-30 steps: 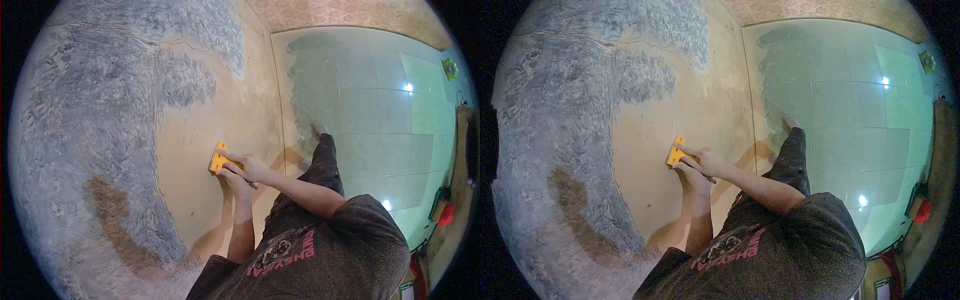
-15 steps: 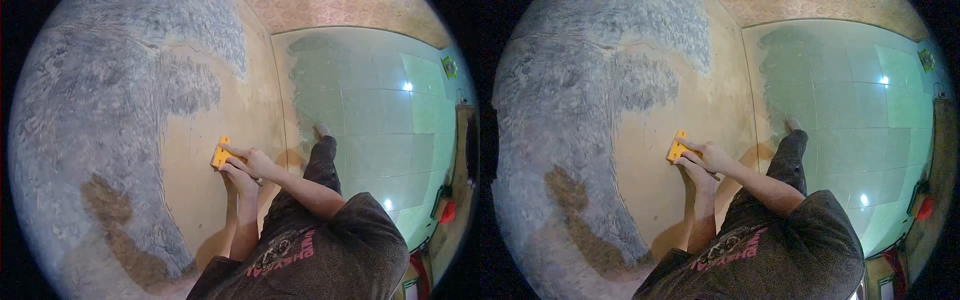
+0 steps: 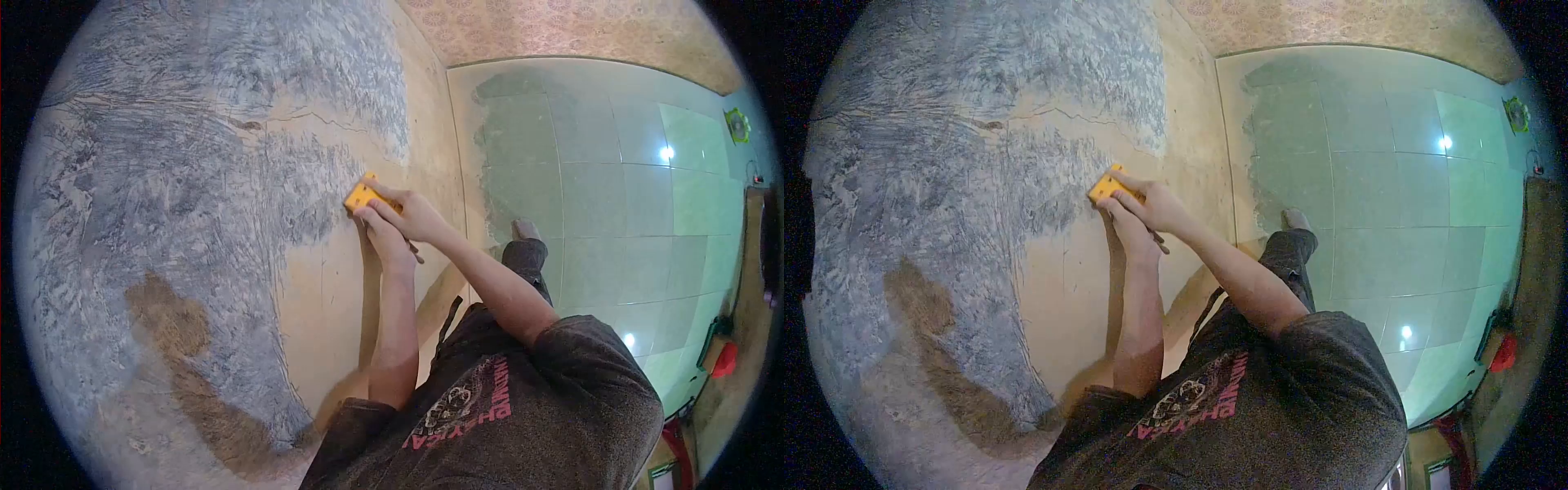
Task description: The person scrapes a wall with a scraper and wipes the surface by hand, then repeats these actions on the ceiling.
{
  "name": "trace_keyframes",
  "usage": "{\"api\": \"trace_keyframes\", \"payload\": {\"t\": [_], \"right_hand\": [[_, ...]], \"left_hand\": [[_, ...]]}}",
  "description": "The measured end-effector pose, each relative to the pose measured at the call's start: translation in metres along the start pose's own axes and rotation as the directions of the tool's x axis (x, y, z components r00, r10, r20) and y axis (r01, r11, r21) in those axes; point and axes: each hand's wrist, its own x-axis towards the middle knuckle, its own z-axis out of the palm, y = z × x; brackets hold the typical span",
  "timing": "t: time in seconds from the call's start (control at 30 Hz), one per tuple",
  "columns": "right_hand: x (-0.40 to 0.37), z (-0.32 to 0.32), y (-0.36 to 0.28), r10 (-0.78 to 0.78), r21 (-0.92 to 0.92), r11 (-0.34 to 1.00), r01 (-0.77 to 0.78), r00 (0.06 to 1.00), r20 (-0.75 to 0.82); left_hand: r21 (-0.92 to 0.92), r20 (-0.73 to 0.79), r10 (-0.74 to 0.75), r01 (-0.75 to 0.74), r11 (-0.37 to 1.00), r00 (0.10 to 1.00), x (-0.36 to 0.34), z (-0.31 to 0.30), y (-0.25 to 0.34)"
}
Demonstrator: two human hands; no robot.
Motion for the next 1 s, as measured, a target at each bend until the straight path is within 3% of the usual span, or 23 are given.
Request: {"api": "trace_keyframes", "payload": {"t": [0.13, 0.23, 0.27, 0.33, 0.43, 0.47, 0.5, 0.57, 0.63, 0.67, 0.7, 0.77, 0.83, 0.93, 1.0], "right_hand": [[0.014, -0.014, -0.001, 0.001, -0.066, 0.998, 0.0, 1.0, 0.01], [-0.001, -0.012, -0.008, 0.002, -0.1, 0.995, 0.003, 0.999, 0.051], [-0.008, -0.008, -0.012, 0.002, -0.114, 0.993, 0.008, 0.997, 0.081], [-0.028, 0.003, -0.013, 0.007, -0.124, 0.992, 0.005, 0.996, 0.09], [-0.066, 0.015, -0.017, 0.023, -0.171, 0.985, 0.0, 0.991, 0.131], [-0.079, 0.016, -0.019, 0.033, -0.206, 0.979, 0.001, 0.986, 0.162], [-0.092, 0.017, -0.023, 0.045, -0.242, 0.97, 0.002, 0.981, 0.19], [-0.124, 0.023, -0.028, 0.013, -0.265, 0.964, 0.028, 0.988, 0.153], [-0.149, 0.039, -0.009, -0.044, -0.19, 0.98, 0.062, 0.994, 0.101], [-0.159, 0.053, 0.006, -0.215, -0.179, 0.963, 0.204, 0.975, -0.048], [-0.17, 0.054, 0.004, -0.217, -0.184, 0.962, 0.204, 0.975, -0.054], [-0.189, 0.053, 0.001, -0.073, -0.313, 0.946, 0.088, 0.996, 0.059], [-0.201, 0.061, 0.004, -0.083, -0.279, 0.956, 0.094, 0.995, 0.052], [-0.208, 0.066, -0.002, -0.165, -0.31, 0.938, 0.154, 0.986, -0.01], [-0.209, 0.067, -0.007, 0.094, -0.377, 0.926, -0.025, 0.982, 0.167]], "left_hand": [[-0.015, 0.015, 0.063, -0.063, 0.998, 0.998, 0.002, 0.007, 0.004], [0.049, 0.104, -0.143, 0.138, 0.989, 0.984, -0.011, -0.016, 0.013], [0.047, 0.099, -0.137, 0.133, 0.99, 0.986, -0.016, -0.021, 0.012], [-0.086, 0.021, -0.095, 0.097, 0.992, 0.995, -0.03, -0.032, 0.005], [-0.109, 0.014, 0.005, -0.003, 0.994, 1.0, -0.067, -0.053, 0.001], [-0.185, 0.119, -0.072, 0.093, 0.978, 0.99, -0.056, -0.083, -0.031], [-0.188, 0.124, -0.068, 0.091, 0.978, 0.99, -0.068, -0.093, -0.036], [-0.07, 0.134, -0.009, 0.018, 0.997, 0.991, -0.092, -0.109, -0.043], [-0.083, 0.089, -0.051, 0.058, 0.995, 0.995, -0.111, -0.12, -0.057], [-0.106, 0.044, -0.035, 0.04, 0.994, 0.998, -0.11, -0.131, -0.073], [-0.128, -0.001, -0.022, 0.022, 0.991, 1.0, -0.115, -0.135, -0.079], [-0.198, 0.021, -0.036, 0.04, 0.979, 0.999, -0.126, -0.144, -0.093], [-0.286, -0.018, -0.143, 0.132, 0.949, 0.99, -0.148, -0.141, -0.086], [-0.346, -0.089, -0.181, 0.14, 0.928, 0.979, -0.164, -0.13, -0.071], [-0.237, -0.087, -0.128, 0.104, 0.966, 0.988, -0.161, -0.138, -0.075]]}}
